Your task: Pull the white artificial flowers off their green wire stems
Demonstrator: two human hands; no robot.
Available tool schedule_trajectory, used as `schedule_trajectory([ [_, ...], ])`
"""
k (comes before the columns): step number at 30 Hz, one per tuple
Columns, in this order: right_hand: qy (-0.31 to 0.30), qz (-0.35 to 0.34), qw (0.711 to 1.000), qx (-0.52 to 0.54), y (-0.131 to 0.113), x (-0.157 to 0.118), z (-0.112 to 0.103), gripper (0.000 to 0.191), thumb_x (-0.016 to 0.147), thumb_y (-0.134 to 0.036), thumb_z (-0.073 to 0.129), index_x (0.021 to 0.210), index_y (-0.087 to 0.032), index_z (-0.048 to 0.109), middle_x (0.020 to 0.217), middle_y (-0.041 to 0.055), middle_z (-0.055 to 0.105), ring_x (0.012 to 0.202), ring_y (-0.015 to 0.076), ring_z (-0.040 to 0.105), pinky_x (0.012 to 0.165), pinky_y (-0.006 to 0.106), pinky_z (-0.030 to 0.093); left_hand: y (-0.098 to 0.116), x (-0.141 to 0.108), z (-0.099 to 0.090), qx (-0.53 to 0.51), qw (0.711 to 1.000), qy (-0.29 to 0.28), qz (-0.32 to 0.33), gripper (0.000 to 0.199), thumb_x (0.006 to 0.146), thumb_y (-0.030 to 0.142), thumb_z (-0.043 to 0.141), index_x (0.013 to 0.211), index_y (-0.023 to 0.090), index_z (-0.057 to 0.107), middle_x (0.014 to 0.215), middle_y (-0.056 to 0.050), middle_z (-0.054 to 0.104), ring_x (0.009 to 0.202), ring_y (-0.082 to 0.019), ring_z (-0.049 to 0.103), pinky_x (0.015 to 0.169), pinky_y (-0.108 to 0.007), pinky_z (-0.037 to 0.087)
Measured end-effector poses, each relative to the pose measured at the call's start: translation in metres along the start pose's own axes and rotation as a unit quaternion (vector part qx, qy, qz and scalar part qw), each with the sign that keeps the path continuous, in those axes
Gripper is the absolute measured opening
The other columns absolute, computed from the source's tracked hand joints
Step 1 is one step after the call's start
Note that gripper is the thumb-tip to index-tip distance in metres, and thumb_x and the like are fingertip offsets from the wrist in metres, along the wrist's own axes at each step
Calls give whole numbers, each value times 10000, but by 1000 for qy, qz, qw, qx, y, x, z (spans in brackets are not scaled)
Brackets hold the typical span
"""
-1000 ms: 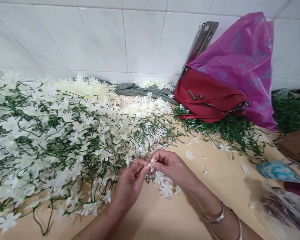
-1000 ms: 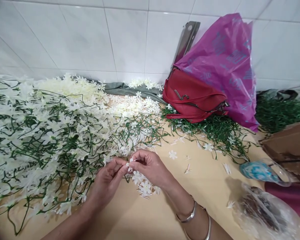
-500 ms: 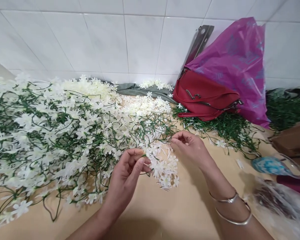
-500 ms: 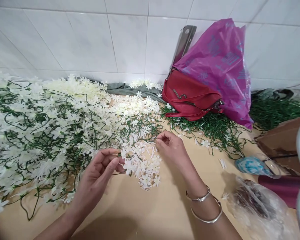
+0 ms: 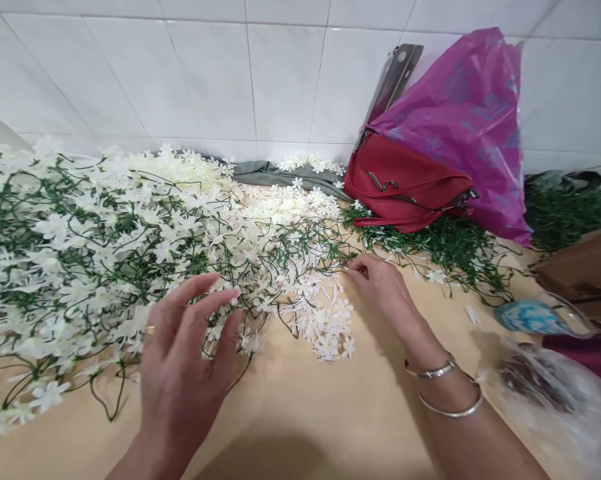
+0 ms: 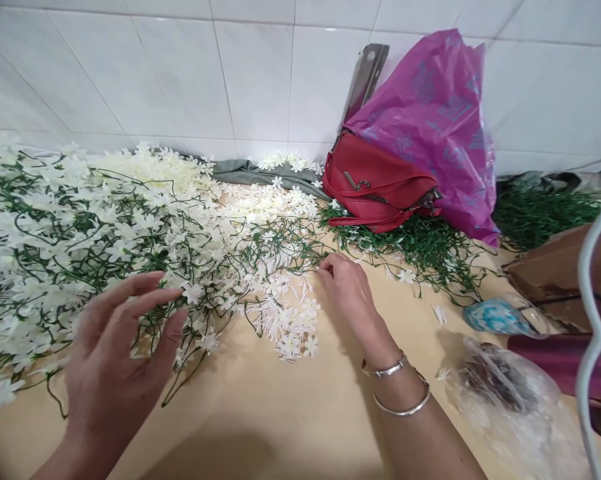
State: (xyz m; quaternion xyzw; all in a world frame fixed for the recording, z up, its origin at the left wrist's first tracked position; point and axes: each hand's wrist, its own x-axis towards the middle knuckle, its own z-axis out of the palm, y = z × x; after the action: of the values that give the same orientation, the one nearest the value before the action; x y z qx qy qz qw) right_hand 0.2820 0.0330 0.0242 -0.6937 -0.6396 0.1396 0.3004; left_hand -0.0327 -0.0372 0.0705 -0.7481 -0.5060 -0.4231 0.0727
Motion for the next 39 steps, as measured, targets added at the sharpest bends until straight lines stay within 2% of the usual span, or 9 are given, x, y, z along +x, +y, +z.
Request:
schedule_trajectory([
  [7, 32, 7, 999, -5, 16, -2, -36, 50, 796, -211, 621, 822, -220, 663, 749, 35, 698, 699, 212, 593, 685, 333, 400, 43, -28, 35, -132, 961, -219, 103, 160, 1037, 119, 513, 1099, 225, 616, 1275, -98, 715, 1165, -254, 689, 985, -432, 523],
  [13, -20, 3, 999, 27, 29, -32, -32, 63, 783, -224, 619, 779, -222, 682, 705, 24, 656, 640, 201, 555, 645, 333, 386, 50, -39, 56, -200, 929, -287, 118, 199, 1040, 98, 457, 1108, 201, 613, 1261, -121, 726, 1181, -257, 706, 966, -427, 554],
  [19, -18, 16, 995, 98, 18, -56, -21, 153, 869, -332, 576, 801, -216, 650, 814, 49, 636, 737, 214, 560, 697, 345, 423, 48, -37, 71, -333, 905, -263, -15, 167, 1015, 121, 530, 1107, 211, 635, 1189, -109, 724, 1119, -221, 712, 947, -365, 576],
  [22, -95, 15, 977, 192, -5, -66, -19, 271, 890, -471, 602, 818, -213, 644, 728, 14, 611, 672, 185, 551, 647, 317, 456, 50, -28, 73, -368, 899, -227, -71, 204, 1024, 142, 542, 1193, 209, 634, 1227, -109, 714, 1046, -191, 724, 896, -329, 584],
  [25, -216, 53, 897, 382, -32, -74, -16, 318, 850, -513, 739, 824, -202, 678, 717, -9, 592, 671, 153, 517, 670, 299, 441, 50, -19, 71, -388, 894, -211, -80, 216, 1027, 163, 570, 1210, 222, 667, 1244, -95, 717, 1067, -184, 711, 905, -312, 566],
  [28, -261, 79, 858, 435, -50, -77, -11, 345, 799, -519, 825, 850, -191, 728, 730, -9, 613, 661, 136, 504, 648, 284, 421, 45, -16, 68, -392, 894, -201, -83, 127, 1011, 174, 612, 1058, 219, 720, 1101, -67, 758, 1027, -184, 705, 890, -297, 546],
  [33, -183, 111, 864, 456, -59, -76, -6, 355, 720, -468, 902, 825, -207, 685, 713, -22, 635, 623, 130, 539, 601, 274, 432, 35, -19, 65, -417, 867, -184, -203, 91, 980, 241, 660, 921, 192, 709, 963, -52, 769, 896, -178, 698, 808, -280, 517],
  [36, -130, 104, 891, 423, -69, -84, -6, 293, 774, -447, 853, 794, -199, 699, 671, -10, 640, 642, 151, 572, 625, 291, 455, 34, -20, 66, -474, 801, -181, -319, 151, 958, 318, 695, 895, 181, 702, 880, -38, 768, 810, -163, 680, 769, -272, 506],
  [39, -86, 101, 909, 396, -82, -93, -4, 205, 821, -384, 806, 824, -195, 728, 687, -1, 653, 653, 151, 566, 621, 286, 450, 37, -16, 66, -521, 747, -166, -379, 170, 919, 328, 733, 869, 169, 700, 858, -38, 768, 814, -162, 683, 797, -276, 511],
])
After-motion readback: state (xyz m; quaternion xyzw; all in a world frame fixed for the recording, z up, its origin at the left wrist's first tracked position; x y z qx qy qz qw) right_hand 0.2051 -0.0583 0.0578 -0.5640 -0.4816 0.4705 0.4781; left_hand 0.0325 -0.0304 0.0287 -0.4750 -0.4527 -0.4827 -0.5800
